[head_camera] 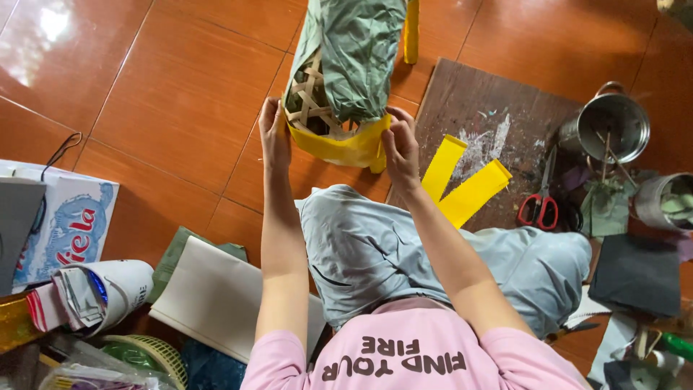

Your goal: Applying yellow paper strips to a wireframe giraffe model using glue.

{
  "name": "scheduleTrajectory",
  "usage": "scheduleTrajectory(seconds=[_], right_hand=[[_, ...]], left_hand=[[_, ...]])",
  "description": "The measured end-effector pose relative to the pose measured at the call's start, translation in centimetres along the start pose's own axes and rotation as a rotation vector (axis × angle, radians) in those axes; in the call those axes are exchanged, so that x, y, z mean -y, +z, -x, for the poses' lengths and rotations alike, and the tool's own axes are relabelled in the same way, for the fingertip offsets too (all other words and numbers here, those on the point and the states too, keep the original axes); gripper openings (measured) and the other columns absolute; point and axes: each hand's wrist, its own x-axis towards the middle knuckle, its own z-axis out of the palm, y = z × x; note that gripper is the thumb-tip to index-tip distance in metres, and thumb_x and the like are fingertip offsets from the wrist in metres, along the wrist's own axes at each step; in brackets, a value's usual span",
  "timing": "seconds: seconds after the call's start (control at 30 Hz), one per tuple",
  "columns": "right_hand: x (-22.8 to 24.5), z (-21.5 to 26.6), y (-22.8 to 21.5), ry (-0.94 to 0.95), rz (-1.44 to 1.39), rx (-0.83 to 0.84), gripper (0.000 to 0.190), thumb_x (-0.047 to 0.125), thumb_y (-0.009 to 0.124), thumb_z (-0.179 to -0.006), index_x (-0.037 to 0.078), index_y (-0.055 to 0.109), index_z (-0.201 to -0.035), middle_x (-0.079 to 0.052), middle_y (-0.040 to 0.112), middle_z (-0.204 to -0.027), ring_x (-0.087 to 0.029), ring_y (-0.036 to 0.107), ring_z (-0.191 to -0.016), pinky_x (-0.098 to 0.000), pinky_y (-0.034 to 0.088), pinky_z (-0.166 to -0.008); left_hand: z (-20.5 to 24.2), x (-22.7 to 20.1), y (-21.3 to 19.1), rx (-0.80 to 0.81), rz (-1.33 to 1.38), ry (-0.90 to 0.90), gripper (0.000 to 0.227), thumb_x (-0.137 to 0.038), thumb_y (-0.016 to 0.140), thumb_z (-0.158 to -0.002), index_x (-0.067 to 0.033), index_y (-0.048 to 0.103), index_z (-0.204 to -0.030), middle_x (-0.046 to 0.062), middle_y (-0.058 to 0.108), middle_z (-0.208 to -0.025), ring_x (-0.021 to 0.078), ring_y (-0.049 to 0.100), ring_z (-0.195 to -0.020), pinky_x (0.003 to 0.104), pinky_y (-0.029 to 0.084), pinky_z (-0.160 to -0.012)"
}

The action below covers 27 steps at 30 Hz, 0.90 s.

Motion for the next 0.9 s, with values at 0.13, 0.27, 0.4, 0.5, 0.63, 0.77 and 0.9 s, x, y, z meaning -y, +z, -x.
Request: scheduleTrajectory(seconds=[0.13,0.27,0.4,0.5,0.63,0.77,0.9], right_hand=[[-2.2,-0.1,0.4,0.022,-0.147,0.005,0.011,0.01,0.057,-0.11,0.003,0.057,-0.101,-0.012,0.045,-0.149,-0.024,0.048,-0.146,-0.0346,0.037,-0.121],[-3.0,-0.3,0.6,0.037,-0.152,0.012,0.022,0.014,0.062,-0.109,0.008,0.05,-0.127,-0.011,0.041,-0.154,-0.023,0.045,-0.142,-0.0367,0.038,-0.12],[-2.7,-1.0,0.8,0.061,-0.238,0.166,0.069,0.023,0.051,-0.114,0.018,0.008,-0.167,-0.01,0.036,-0.168,-0.024,0.039,-0.153,-0.037,0.03,-0.127],[-5.5,-0.8,0.5,0.074,-0.238,0.225,0.072,0.024,0.047,-0.116,0.018,0.002,-0.171,-0.011,0.036,-0.17,-0.023,0.038,-0.153,-0.0336,0.025,-0.129],[-5.9,-1.2,0.7,0.084,-0.179,0.212,0.07,0.025,0.044,-0.116,0.017,0.0,-0.17,-0.009,0.024,-0.175,-0.021,0.028,-0.158,-0.0301,0.022,-0.129],[-5.3,-1.3,0.6,0.14,-0.254,0.219,0.07,0.029,0.042,-0.116,0.02,-0.002,-0.17,-0.011,0.024,-0.176,-0.022,0.031,-0.155,-0.0295,0.023,-0.126],[-4.8,-1.2,-0.1,0.097,-0.208,0.141,0.073,0.045,0.039,-0.115,0.025,-0.005,-0.171,-0.012,0.011,-0.18,-0.026,0.013,-0.168,-0.0408,0.012,-0.136]], left_hand=[[-0.1,0.8,-0.1,0.014,0.003,0.006,0.015,-0.017,0.05,-0.112,-0.0058,0.057,-0.105,-0.001,0.058,-0.092,0.005,0.053,-0.079,0.021,0.046,-0.071],[-0.1,0.7,0.0,0.047,0.031,0.0,0.013,-0.014,0.048,-0.113,-0.005,0.055,-0.108,0.001,0.059,-0.098,0.008,0.056,-0.086,0.025,0.051,-0.08],[0.0,-0.6,1.0,0.052,0.017,-0.08,0.017,-0.015,0.046,-0.109,-0.0052,0.054,-0.12,0.005,0.06,-0.11,0.012,0.059,-0.099,0.028,0.052,-0.088],[-0.3,1.9,-1.3,0.058,-0.069,-0.124,0.035,-0.02,0.042,-0.106,-0.0044,0.056,-0.134,0.006,0.06,-0.127,0.0154,0.06,-0.115,0.028,0.052,-0.098],[-0.7,5.6,-4.8,0.091,-0.316,-0.114,0.039,-0.019,0.046,-0.105,-0.0007,0.059,-0.137,0.01,0.061,-0.135,0.0198,0.06,-0.121,0.032,0.051,-0.103],[-1.0,3.8,-3.4,0.142,-0.532,-0.037,0.038,-0.017,0.054,-0.105,0.0019,0.059,-0.137,0.015,0.06,-0.136,0.0254,0.059,-0.122,0.038,0.049,-0.105],[-1.4,0.9,-1.7,-0.001,-0.225,-0.06,0.047,-0.031,0.048,-0.111,-0.0004,0.056,-0.145,0.016,0.059,-0.143,0.0264,0.055,-0.132,0.04,0.043,-0.113]])
